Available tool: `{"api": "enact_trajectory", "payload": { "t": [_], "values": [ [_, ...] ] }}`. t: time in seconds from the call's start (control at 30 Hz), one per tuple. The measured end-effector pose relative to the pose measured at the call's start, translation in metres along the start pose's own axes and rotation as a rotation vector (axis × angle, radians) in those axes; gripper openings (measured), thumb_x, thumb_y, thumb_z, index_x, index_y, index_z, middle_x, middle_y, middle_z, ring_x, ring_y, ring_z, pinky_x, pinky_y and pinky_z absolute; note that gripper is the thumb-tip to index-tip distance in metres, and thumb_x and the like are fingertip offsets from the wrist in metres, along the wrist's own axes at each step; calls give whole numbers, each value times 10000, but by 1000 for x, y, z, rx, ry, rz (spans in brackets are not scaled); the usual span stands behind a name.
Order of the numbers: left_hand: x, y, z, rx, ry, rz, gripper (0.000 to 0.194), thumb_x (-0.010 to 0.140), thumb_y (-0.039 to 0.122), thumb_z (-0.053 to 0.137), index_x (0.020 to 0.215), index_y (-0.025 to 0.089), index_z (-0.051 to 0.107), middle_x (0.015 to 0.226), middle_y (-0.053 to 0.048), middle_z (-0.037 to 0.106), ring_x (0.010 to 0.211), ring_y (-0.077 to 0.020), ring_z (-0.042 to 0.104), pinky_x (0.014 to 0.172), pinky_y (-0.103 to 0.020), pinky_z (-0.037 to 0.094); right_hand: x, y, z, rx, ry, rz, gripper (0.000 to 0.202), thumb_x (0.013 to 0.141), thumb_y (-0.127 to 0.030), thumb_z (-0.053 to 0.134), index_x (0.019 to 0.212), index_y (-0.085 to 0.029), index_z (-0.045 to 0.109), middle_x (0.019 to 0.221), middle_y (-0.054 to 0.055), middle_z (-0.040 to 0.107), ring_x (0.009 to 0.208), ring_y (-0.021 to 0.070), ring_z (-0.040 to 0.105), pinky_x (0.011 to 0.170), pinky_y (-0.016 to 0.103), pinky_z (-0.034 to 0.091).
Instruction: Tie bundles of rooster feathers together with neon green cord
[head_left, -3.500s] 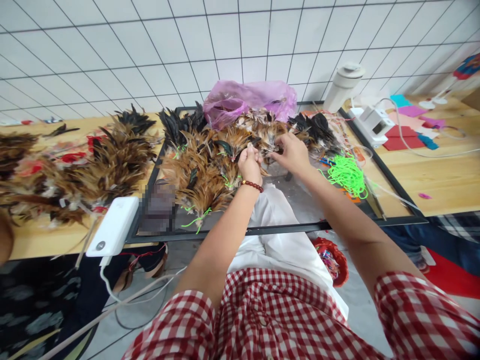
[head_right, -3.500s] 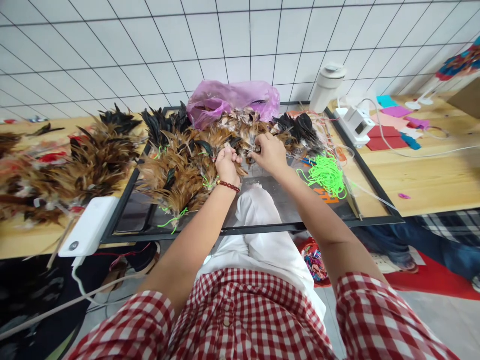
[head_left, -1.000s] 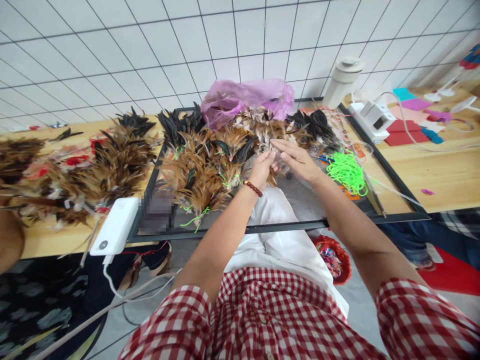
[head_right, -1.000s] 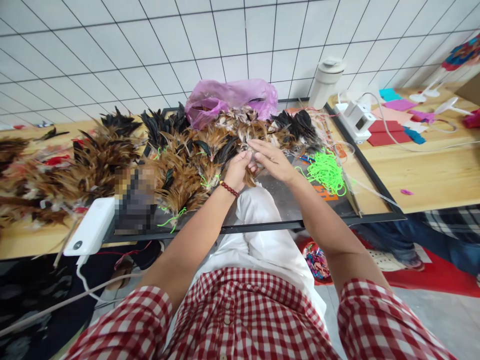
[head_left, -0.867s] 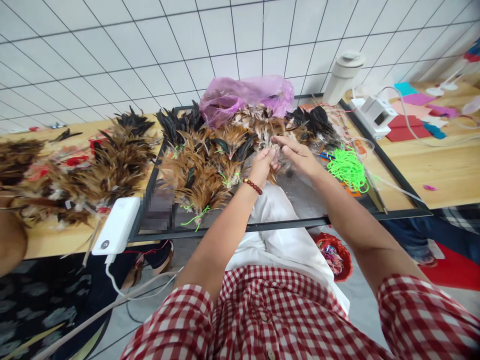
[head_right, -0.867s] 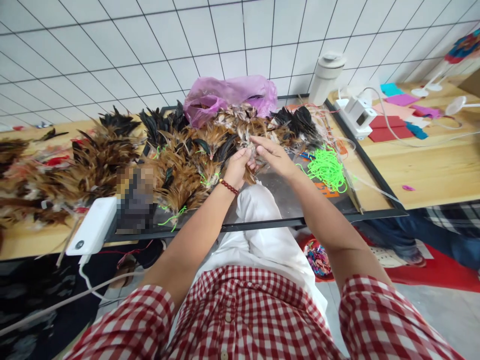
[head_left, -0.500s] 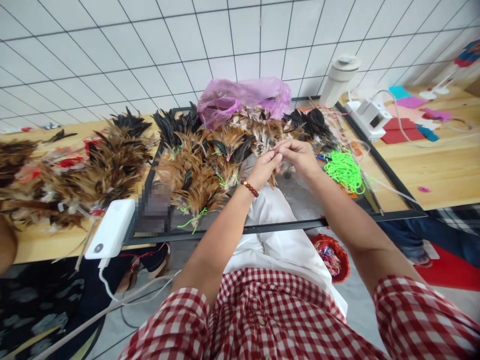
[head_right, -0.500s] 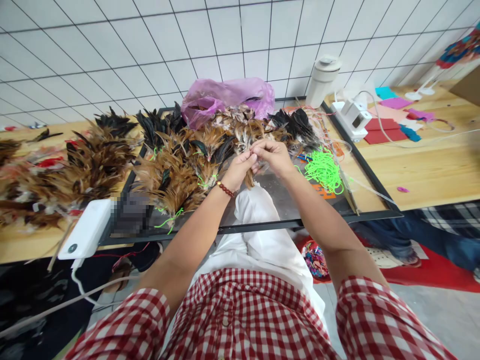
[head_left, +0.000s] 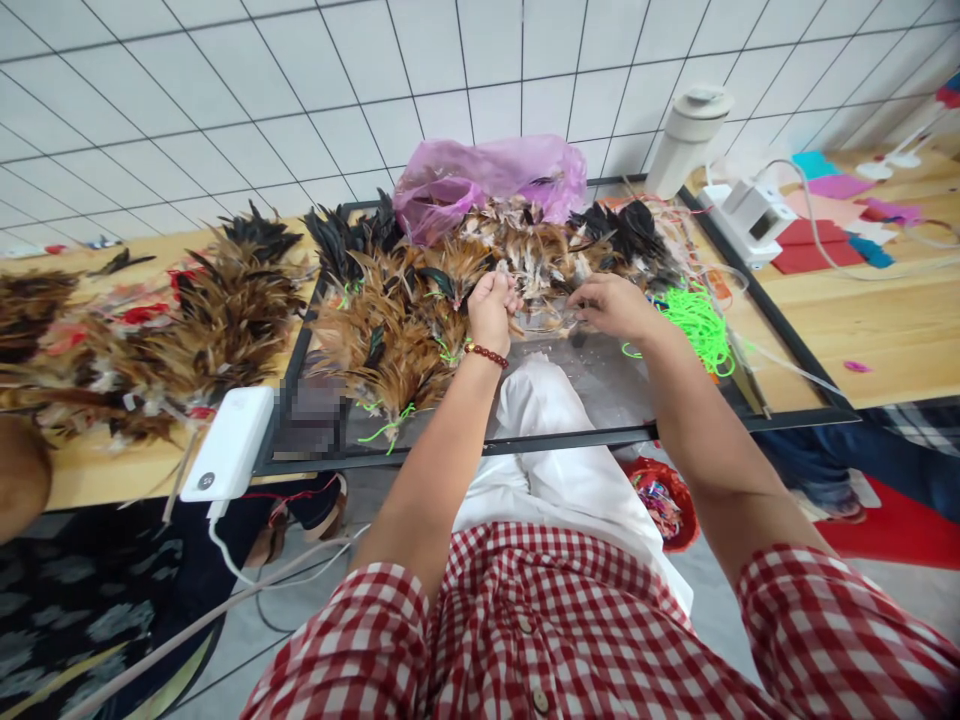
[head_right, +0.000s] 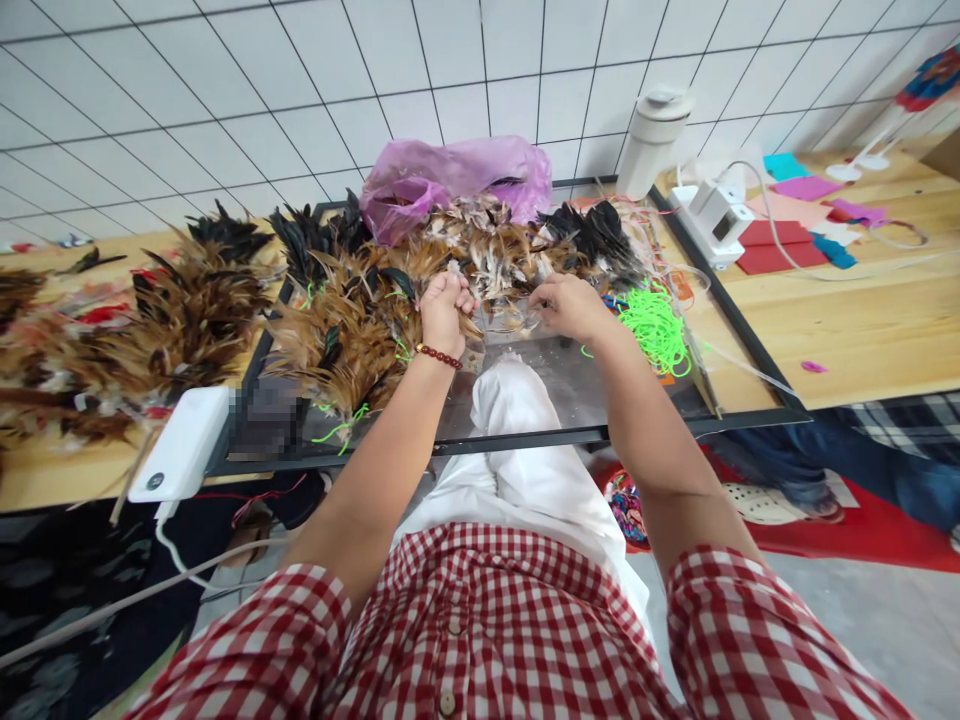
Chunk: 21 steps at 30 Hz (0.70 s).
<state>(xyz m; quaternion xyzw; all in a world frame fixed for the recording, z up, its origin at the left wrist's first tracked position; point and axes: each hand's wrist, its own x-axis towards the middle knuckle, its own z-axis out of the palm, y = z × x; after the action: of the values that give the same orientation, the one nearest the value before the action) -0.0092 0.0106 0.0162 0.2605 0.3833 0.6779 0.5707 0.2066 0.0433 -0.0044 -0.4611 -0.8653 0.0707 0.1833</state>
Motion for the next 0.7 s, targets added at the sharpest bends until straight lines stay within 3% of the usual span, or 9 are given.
{"api": "enact_trajectory", "payload": {
  "t": [0.13,0.23,0.47,0.57,0.7],
  "values": [
    [-2,-3,1,74,-40,0,397,949,430,695,687,191,517,507,85,337,449,-46,347,542,-170,414,1,-3,0,-33,-61,-24,247,836,-220,624,964,-193,834,997,106,771,951,264,679,833,350,481],
    [-1,-8,1,204,-59,35,394,945,444,691,682,196,533,508,80,378,464,-56,378,567,-180,425,0,-8,-3,-8,-20,-49,257,859,-205,581,918,-188,831,935,103,775,898,255,687,800,346,476],
    [-7,-17,-5,869,-173,353,229,954,316,648,751,211,670,766,-10,712,772,-161,639,774,-259,473,1,-30,-8,105,96,-157,288,903,-219,546,988,-184,819,922,103,778,853,240,684,786,346,476],
    [-11,-21,-7,1015,-199,355,199,962,262,617,777,221,678,709,-2,689,723,-172,622,747,-268,444,1,-38,-7,163,149,-106,266,901,-244,559,965,-175,807,917,99,778,835,235,683,778,345,478],
    [-11,-26,-6,984,-271,337,253,972,229,595,725,212,647,629,15,615,666,-156,578,724,-261,417,2,-43,-4,195,213,-24,226,883,-246,580,900,-186,798,869,80,769,793,224,677,753,347,474]
  ]
}}
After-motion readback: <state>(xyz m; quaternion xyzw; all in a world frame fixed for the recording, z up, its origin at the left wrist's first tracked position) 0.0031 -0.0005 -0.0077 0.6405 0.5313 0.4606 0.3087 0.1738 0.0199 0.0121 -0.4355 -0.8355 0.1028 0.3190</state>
